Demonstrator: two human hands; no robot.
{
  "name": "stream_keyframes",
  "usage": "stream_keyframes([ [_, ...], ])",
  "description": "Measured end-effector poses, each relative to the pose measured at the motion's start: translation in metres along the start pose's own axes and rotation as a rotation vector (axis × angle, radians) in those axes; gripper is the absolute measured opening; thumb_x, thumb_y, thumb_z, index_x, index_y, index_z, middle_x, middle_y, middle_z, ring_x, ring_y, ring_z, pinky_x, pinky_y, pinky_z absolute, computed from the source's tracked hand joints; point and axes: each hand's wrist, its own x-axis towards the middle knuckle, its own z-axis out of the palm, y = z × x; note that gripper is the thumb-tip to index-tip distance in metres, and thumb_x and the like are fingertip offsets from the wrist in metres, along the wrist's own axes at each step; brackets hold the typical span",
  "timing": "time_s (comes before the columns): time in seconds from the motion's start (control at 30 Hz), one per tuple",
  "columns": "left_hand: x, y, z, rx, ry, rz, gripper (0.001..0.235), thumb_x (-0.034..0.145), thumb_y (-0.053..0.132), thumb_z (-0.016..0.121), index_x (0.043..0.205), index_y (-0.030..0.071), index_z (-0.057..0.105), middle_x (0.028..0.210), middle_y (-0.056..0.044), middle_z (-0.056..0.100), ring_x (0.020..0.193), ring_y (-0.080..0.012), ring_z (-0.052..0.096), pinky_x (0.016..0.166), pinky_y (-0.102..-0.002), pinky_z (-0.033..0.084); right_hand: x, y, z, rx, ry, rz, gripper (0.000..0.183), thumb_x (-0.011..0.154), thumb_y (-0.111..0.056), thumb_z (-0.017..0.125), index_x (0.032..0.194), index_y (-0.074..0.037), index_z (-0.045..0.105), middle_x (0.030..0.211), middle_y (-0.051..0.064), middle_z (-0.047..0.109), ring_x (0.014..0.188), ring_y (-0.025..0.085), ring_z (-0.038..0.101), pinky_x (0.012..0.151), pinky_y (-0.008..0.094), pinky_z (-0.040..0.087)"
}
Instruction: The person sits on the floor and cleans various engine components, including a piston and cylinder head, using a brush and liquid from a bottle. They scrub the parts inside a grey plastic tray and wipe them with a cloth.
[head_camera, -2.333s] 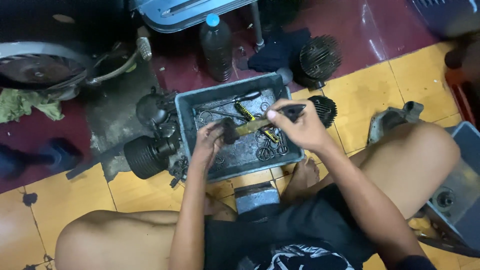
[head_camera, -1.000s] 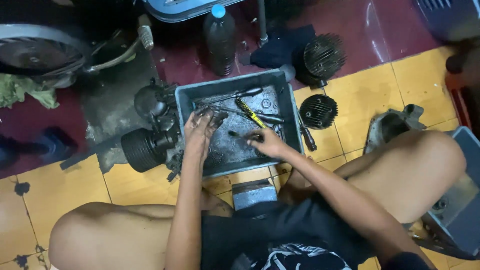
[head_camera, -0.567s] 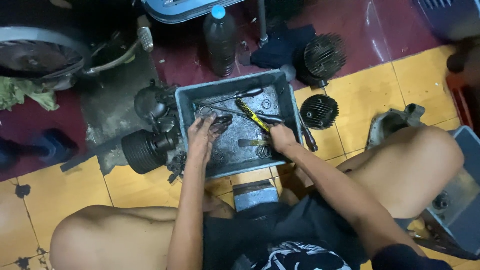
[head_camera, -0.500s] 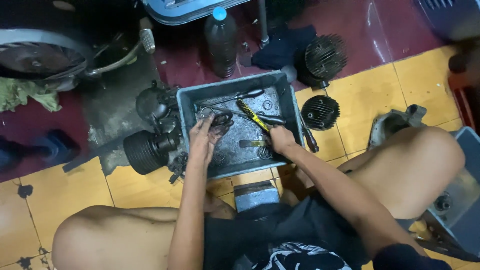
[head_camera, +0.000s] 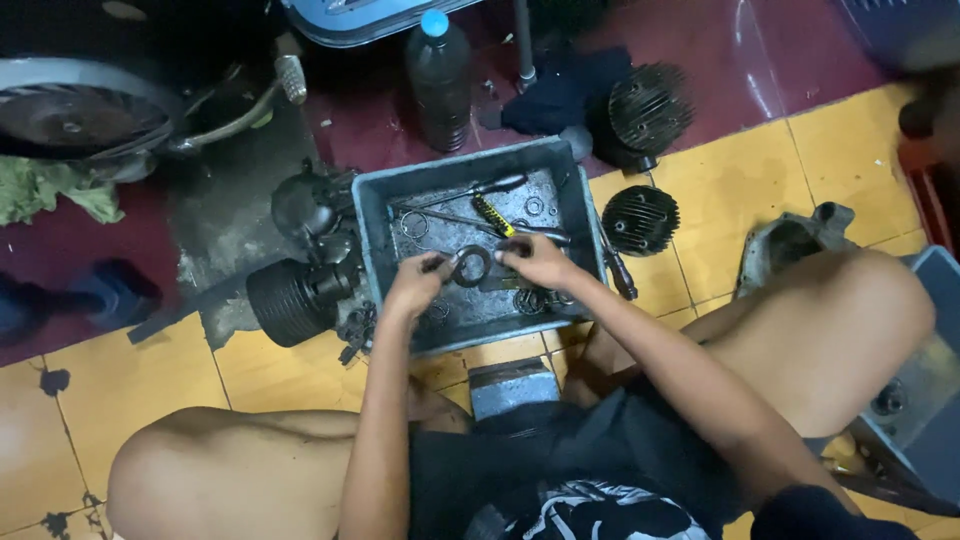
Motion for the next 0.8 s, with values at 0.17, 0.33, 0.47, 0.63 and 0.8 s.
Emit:
stream_keyframes([
  [0.17, 0.021, -0.012, -0.002, -0.327, 0.006, 0.04, 0.023, 0.091, 0.017, 0.071, 0.109, 0.006, 0.077, 0.098, -0.01, 0.072, 0.091, -0.0212, 0.066, 0.078, -0.033, 0.054, -0.001, -0.01, -0.01, 0.383, -0.066, 0.027, 0.034, 0.097, -0.021, 0.067, 0.121, 0.004, 0.068, 0.096, 0.014, 0.075, 0.081, 0.019, 0.073, 0.074, 0.032, 0.058],
  [0.33, 0.01, 0.001, 0.004, -0.317, 0.029, 0.046, 0.028, 0.094, 0.016, 0.069, 0.115, -0.001, 0.074, 0.107, -0.017, 0.072, 0.098, -0.0254, 0.064, 0.086, -0.038, 0.054, -0.012, -0.013, -0.002, 0.441, 0.013, -0.025, 0.028, 0.086, -0.01, 0.081, 0.111, -0.001, 0.074, 0.088, 0.01, 0.072, 0.078, 0.019, 0.071, 0.066, 0.03, 0.061],
  [0.47, 0.026, -0.004, 0.014, -0.021, 0.056, 0.044, 0.021, 0.092, 0.02, 0.073, 0.109, 0.01, 0.079, 0.095, -0.012, 0.077, 0.091, -0.0268, 0.074, 0.08, -0.038, 0.056, 0.001, 0.007, 0.005, 0.49, 0.094, 0.045, 0.026, 0.08, -0.008, 0.084, 0.103, -0.001, 0.076, 0.079, 0.012, 0.071, 0.068, 0.02, 0.073, 0.058, 0.03, 0.063],
  [0.63, 0.014, 0.011, 0.023, 0.016, 0.019, 0.126, 0.02, 0.09, 0.017, 0.075, 0.107, 0.008, 0.079, 0.096, -0.016, 0.078, 0.096, -0.0318, 0.075, 0.085, -0.04, 0.056, 0.007, 0.017, 0.001, 0.245, 0.153, 0.104, 0.039, 0.071, -0.025, 0.092, 0.106, -0.014, 0.08, 0.083, 0.005, 0.075, 0.075, 0.017, 0.073, 0.065, 0.033, 0.058],
  [0.8, 0.017, 0.009, 0.03, 0.109, 0.056, 0.126, 0.022, 0.088, 0.017, 0.078, 0.107, 0.006, 0.078, 0.096, -0.017, 0.078, 0.097, -0.0328, 0.075, 0.086, -0.044, 0.057, -0.011, -0.013, -0.012, -0.179, 0.009, -0.151, 0.04, 0.087, -0.025, 0.077, 0.119, -0.001, 0.075, 0.11, 0.021, 0.077, 0.111, 0.04, 0.071, 0.093, 0.05, 0.056],
])
